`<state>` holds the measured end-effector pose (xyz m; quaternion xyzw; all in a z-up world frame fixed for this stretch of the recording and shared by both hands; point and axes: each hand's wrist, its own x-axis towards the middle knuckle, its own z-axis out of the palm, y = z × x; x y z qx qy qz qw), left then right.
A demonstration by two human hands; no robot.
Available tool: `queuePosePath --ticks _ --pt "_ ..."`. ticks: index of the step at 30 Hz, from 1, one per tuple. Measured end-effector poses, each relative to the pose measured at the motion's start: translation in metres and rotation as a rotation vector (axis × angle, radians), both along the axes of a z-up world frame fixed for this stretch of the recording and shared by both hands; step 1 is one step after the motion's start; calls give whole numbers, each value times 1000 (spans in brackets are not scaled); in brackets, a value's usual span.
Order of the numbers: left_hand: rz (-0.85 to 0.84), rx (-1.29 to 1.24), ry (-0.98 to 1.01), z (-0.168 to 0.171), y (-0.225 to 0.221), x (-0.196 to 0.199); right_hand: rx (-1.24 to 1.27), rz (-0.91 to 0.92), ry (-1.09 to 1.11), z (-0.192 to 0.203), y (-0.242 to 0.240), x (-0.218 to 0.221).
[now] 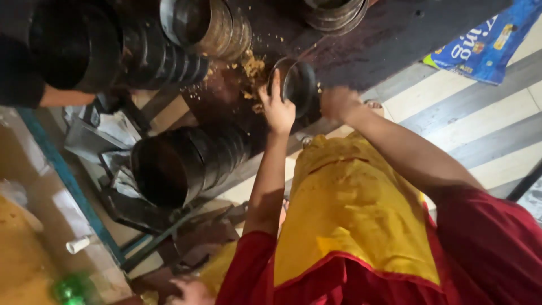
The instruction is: Scraping food residue from circular metal molds using a manual scraping tool on a work table.
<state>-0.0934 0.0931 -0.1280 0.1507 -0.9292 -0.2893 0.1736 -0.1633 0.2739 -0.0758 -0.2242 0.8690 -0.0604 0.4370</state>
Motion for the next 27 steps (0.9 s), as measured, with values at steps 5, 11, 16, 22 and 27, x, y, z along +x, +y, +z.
queuePosePath --ticks 5,11,16,22,27 --pt "-34 -6 78 41 13 -2 -169 -151 167 -57 14 6" --pt "-56 192 -263 43 -7 -35 -115 -2 141 -75 10 7" --pt "-116 50 -93 13 -18 -25 -210 -300 252 -55 12 6" --pt "-98 13 -63 16 -15 -16 -240 -282 280 -100 19 6" --pt "-170 23 18 40 -13 -12 -211 -143 248 -40 28 9"
